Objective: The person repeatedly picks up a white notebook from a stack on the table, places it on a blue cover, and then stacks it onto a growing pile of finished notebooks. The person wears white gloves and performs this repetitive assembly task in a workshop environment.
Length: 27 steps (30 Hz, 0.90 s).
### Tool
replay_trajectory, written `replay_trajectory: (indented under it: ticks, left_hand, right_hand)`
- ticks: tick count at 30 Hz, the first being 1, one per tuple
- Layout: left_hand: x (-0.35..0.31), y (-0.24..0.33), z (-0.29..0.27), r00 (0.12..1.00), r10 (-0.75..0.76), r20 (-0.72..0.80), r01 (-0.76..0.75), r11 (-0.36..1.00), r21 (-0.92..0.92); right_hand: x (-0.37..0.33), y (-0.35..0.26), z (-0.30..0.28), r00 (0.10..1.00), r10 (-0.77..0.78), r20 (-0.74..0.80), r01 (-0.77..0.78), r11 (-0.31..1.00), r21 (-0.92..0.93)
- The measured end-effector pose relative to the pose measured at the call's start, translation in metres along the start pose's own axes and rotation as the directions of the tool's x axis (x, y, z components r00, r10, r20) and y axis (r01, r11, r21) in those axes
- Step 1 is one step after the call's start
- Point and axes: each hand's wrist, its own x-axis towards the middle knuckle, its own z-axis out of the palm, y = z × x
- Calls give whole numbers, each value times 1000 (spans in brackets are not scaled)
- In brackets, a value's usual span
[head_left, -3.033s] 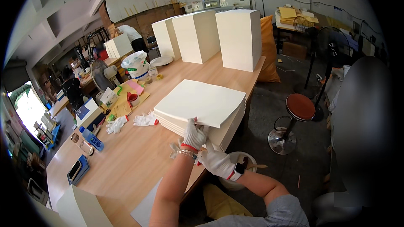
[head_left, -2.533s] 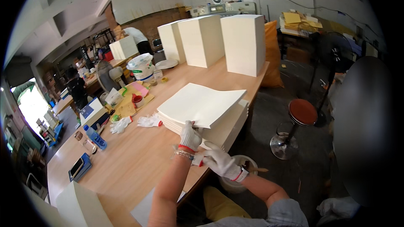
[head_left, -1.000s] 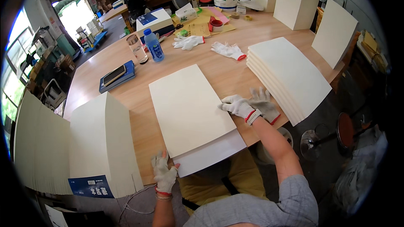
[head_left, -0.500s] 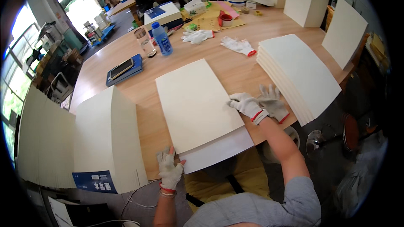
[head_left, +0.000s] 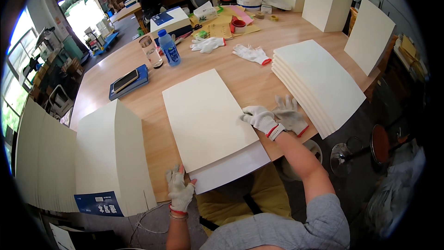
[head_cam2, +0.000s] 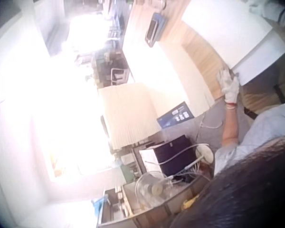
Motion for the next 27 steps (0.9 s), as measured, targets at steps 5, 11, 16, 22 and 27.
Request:
replay_trajectory:
  ticks: [5, 11, 16, 22, 27]
  left_hand:
    - [0, -1, 1, 1000, 18, 2, -18, 999, 48]
    - [0, 0, -1, 999, 44, 5, -44, 995, 86]
    - [-2, 2, -3, 999, 49, -7, -48, 994, 98]
    - [6, 3, -3, 996, 92, 1, -92, 994, 56]
    - [26, 69, -34, 873, 452, 183, -479, 865, 149]
  right_hand:
    - [-2, 4, 2, 1000, 28, -7, -28, 999, 30]
    - [-4, -2, -1, 999, 47, 6, -47, 998, 50]
    - [-2, 2, 5, 999, -13, -37, 14, 999, 40]
    - [-8, 0, -6, 996, -73, -58, 67, 993, -101]
    - [-59, -22, -13, 948, -312, -62, 317, 916, 247]
